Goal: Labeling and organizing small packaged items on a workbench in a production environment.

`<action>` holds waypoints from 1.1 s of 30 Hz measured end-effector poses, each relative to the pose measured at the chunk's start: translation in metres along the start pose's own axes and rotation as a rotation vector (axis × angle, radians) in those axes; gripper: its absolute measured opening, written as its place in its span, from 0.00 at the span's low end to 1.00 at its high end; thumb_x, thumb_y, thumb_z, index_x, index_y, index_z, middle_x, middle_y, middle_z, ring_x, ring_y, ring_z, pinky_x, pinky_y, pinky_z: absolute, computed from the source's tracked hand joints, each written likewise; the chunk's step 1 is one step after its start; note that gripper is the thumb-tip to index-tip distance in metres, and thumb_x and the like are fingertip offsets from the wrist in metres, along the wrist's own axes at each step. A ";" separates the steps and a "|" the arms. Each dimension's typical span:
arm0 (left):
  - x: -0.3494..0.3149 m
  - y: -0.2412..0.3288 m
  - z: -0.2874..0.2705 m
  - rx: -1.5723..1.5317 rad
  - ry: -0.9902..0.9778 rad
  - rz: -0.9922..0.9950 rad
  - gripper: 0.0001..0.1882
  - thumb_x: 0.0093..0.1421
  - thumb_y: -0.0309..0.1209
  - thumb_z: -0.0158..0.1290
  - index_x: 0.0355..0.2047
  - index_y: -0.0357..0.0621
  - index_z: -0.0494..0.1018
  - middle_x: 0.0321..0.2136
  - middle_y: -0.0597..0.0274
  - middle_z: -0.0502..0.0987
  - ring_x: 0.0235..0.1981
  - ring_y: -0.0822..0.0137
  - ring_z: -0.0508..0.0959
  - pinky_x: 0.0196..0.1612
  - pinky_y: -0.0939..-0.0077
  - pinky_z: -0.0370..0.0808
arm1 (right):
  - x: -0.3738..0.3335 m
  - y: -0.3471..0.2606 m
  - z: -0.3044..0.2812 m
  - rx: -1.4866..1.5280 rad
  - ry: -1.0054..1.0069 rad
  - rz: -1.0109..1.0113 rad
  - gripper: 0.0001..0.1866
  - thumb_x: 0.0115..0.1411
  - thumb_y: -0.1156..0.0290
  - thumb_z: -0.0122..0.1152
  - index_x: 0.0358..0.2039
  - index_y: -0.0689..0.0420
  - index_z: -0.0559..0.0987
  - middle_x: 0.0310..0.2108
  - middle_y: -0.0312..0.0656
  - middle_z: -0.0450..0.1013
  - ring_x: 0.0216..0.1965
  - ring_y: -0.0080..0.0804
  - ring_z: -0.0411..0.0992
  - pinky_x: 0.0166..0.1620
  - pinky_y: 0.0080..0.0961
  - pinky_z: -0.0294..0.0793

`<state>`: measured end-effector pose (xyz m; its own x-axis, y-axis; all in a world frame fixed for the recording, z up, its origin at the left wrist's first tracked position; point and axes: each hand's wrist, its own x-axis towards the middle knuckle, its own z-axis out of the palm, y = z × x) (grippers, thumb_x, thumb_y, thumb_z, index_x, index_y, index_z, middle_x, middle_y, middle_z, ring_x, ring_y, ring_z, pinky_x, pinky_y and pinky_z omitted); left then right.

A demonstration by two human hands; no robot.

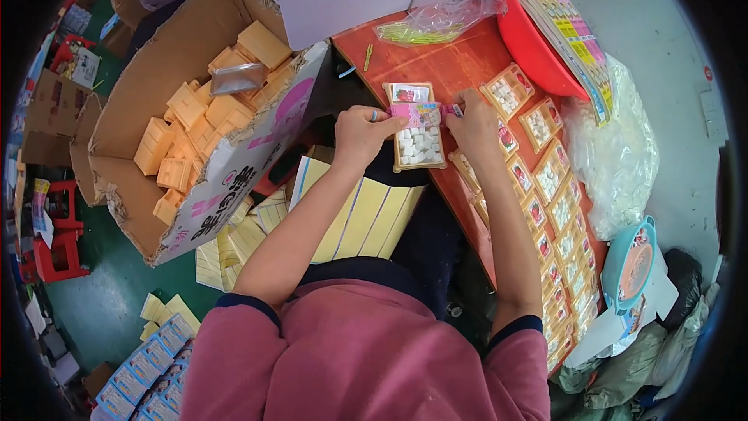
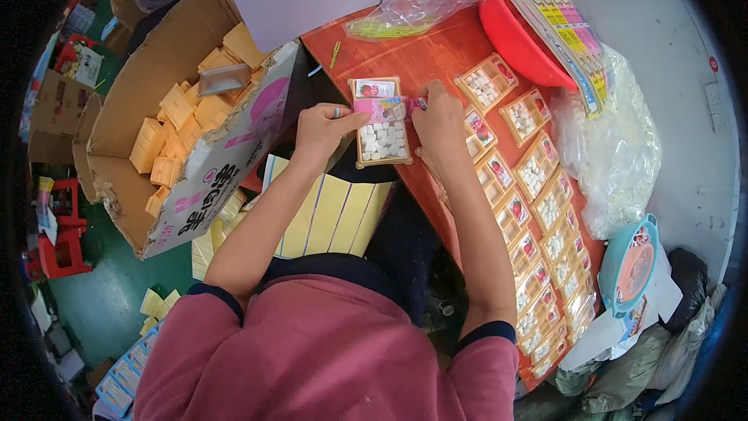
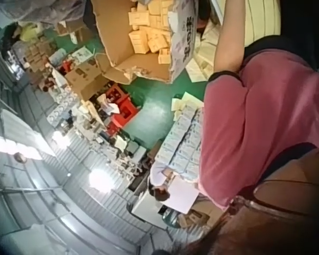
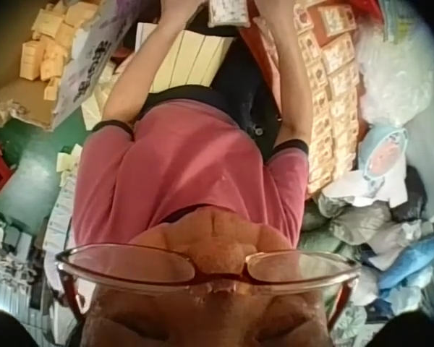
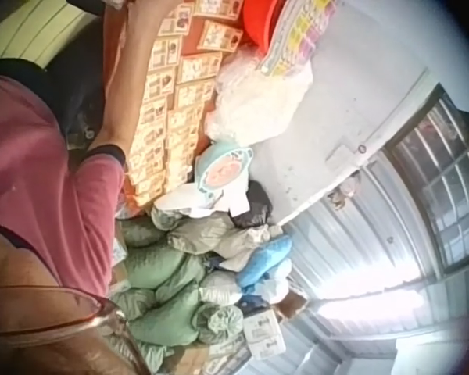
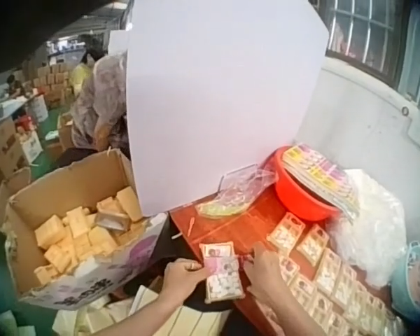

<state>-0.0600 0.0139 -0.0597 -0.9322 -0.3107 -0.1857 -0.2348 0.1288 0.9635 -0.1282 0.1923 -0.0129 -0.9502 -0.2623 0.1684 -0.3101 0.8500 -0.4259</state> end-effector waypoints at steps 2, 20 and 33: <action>-0.007 0.003 0.003 -0.152 -0.079 -0.130 0.14 0.46 0.33 0.65 0.26 0.32 0.78 0.29 0.57 0.78 0.28 0.71 0.77 0.31 0.80 0.71 | 0.000 0.003 0.003 0.004 0.019 -0.026 0.13 0.44 0.77 0.60 0.33 0.64 0.74 0.28 0.55 0.75 0.33 0.51 0.75 0.36 0.37 0.73; -0.006 -0.010 0.004 -0.701 -0.263 -0.390 0.10 0.53 0.26 0.57 0.34 0.34 0.73 0.33 0.55 0.77 0.35 0.66 0.78 0.41 0.72 0.75 | -0.009 0.014 -0.036 0.421 -0.216 0.238 0.11 0.48 0.75 0.63 0.32 0.66 0.77 0.20 0.38 0.73 0.19 0.20 0.70 0.23 0.17 0.67; -0.017 0.012 -0.008 -0.864 -0.172 -0.272 0.07 0.54 0.26 0.57 0.32 0.39 0.71 0.29 0.61 0.76 0.30 0.71 0.77 0.34 0.75 0.76 | -0.016 0.002 -0.039 0.803 -0.247 0.341 0.09 0.53 0.74 0.61 0.35 0.61 0.77 0.26 0.36 0.73 0.25 0.19 0.70 0.29 0.16 0.70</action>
<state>-0.0450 0.0132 -0.0435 -0.9194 -0.0743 -0.3863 -0.2289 -0.6975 0.6791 -0.1128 0.2158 0.0179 -0.9454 -0.2239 -0.2367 0.1489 0.3492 -0.9251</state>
